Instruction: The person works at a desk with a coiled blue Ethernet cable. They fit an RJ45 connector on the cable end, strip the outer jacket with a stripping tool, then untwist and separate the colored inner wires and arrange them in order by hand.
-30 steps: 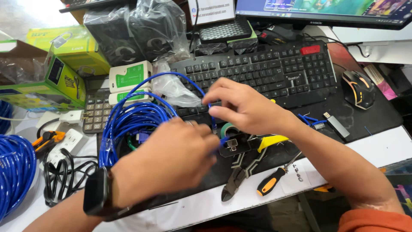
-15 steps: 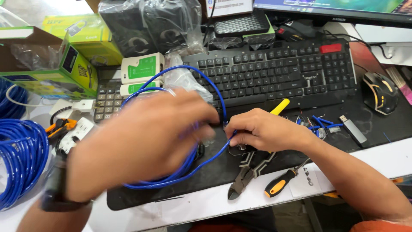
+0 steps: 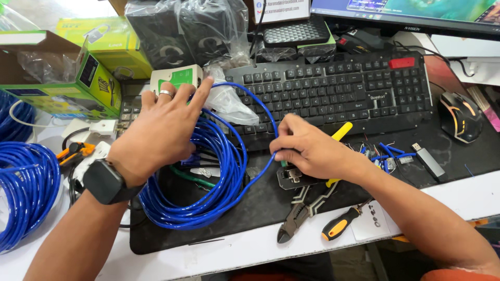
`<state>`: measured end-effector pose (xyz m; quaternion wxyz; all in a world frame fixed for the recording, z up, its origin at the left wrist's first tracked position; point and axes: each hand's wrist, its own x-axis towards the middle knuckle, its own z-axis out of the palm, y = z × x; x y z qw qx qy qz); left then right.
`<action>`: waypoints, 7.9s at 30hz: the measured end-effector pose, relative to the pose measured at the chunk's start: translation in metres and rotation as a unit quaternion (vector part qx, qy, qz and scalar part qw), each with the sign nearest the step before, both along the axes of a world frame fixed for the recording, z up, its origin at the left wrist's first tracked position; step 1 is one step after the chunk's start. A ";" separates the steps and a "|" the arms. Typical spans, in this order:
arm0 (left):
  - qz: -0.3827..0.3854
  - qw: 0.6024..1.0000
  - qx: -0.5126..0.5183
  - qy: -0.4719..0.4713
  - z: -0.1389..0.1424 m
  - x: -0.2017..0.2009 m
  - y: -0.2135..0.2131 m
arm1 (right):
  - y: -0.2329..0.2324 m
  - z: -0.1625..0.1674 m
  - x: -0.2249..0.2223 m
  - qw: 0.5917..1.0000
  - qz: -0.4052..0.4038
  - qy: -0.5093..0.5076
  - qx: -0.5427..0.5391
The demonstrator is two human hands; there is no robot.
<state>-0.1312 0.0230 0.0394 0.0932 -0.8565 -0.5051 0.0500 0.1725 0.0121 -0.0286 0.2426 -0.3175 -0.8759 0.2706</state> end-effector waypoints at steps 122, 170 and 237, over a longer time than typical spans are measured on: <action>-0.148 0.829 0.055 -0.536 -0.043 0.118 0.004 | -0.009 -0.015 0.075 0.728 0.046 0.474 -0.494; -0.204 0.827 0.083 -0.517 -0.045 0.122 -0.002 | -0.016 -0.021 0.072 0.769 0.013 0.459 -0.446; -0.174 0.733 -0.144 -0.641 -0.062 0.140 -0.008 | -0.031 0.002 0.047 0.986 -0.117 0.122 0.007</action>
